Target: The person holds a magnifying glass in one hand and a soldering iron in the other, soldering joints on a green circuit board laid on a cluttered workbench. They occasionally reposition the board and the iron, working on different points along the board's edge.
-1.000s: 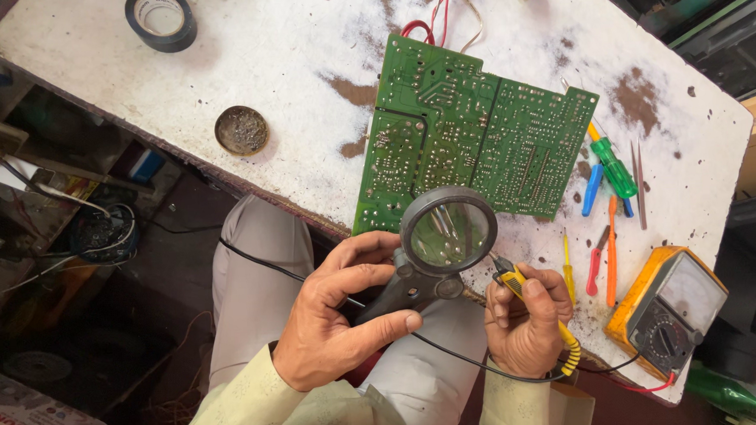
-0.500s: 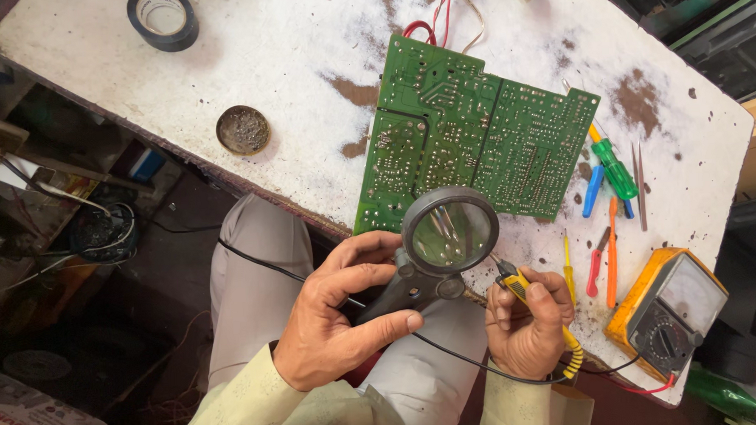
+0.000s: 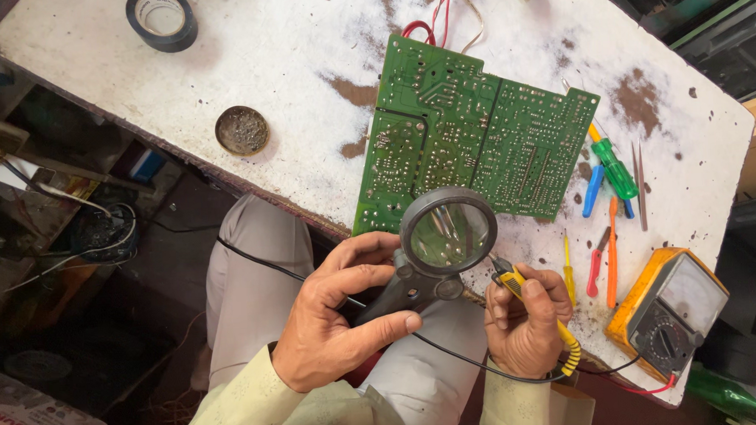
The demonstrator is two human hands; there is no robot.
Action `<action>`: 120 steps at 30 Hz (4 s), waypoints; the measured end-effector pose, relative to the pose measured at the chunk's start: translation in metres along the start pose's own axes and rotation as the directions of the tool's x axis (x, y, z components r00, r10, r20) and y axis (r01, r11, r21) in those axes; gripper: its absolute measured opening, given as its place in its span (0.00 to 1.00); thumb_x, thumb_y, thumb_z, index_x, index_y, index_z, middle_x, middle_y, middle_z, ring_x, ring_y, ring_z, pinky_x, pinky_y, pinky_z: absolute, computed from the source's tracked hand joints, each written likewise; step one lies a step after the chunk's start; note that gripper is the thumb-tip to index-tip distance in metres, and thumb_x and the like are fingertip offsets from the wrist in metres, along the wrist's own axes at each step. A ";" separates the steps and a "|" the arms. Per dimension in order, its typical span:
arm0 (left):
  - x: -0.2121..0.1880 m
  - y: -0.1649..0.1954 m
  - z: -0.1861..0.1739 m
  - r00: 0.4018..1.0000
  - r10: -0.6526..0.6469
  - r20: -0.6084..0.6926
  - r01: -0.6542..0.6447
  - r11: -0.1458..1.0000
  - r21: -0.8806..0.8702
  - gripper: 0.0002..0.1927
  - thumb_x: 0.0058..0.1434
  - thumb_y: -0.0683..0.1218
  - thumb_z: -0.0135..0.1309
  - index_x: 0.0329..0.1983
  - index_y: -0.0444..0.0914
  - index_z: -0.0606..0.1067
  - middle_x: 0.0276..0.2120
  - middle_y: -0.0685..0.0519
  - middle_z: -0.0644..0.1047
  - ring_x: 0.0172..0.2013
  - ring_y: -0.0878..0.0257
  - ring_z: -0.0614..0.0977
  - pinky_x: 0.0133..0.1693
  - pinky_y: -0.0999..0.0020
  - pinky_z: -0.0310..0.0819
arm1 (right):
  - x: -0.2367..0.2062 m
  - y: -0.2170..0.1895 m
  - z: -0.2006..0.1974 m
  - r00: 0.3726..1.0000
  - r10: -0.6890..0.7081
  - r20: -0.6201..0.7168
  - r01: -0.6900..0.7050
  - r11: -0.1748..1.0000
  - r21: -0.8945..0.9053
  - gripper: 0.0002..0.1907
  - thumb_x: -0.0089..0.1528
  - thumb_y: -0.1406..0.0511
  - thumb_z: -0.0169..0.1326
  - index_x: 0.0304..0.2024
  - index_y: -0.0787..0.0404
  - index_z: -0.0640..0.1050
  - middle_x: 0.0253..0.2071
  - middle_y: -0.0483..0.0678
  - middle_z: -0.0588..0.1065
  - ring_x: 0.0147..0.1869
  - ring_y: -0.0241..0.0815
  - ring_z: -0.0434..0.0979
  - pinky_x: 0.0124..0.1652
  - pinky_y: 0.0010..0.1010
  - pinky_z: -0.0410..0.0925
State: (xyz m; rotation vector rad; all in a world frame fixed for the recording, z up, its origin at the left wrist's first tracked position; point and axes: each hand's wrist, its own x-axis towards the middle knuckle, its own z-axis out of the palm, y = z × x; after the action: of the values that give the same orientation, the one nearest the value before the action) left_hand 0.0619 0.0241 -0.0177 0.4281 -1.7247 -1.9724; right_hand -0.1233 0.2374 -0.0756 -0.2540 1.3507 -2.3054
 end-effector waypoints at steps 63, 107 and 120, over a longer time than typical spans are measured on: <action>-0.005 -0.003 -0.008 0.999 -0.019 -0.040 0.019 1.000 0.006 0.21 0.52 0.47 0.71 0.48 0.35 0.82 0.62 0.42 0.74 0.61 0.53 0.77 0.59 0.60 0.73 | 0.002 0.004 0.020 0.999 0.052 -0.002 -0.052 0.998 -0.020 0.09 0.66 0.65 0.57 0.43 0.65 0.77 0.28 0.55 0.75 0.23 0.40 0.68 0.21 0.23 0.58; -0.005 -0.004 -0.008 0.999 -0.019 -0.038 0.020 1.000 0.002 0.21 0.52 0.47 0.71 0.47 0.35 0.83 0.62 0.42 0.74 0.61 0.53 0.77 0.59 0.59 0.73 | 0.000 0.003 0.020 0.999 0.040 0.011 -0.040 0.999 -0.019 0.09 0.65 0.65 0.56 0.43 0.65 0.77 0.27 0.55 0.75 0.21 0.39 0.65 0.24 0.25 0.59; -0.005 -0.003 -0.006 0.999 -0.021 -0.034 0.020 0.999 -0.025 0.21 0.52 0.46 0.71 0.47 0.34 0.82 0.62 0.42 0.73 0.61 0.53 0.77 0.60 0.60 0.73 | -0.003 0.005 0.013 0.999 -0.032 -0.001 0.032 0.999 0.018 0.08 0.64 0.66 0.56 0.43 0.64 0.78 0.27 0.55 0.74 0.23 0.40 0.65 0.26 0.26 0.58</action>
State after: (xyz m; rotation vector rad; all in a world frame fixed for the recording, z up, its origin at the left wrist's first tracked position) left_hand 0.0689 0.0221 -0.0222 0.4702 -1.6796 -1.9865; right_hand -0.1142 0.2269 -0.0732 -0.2708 1.3347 -2.3434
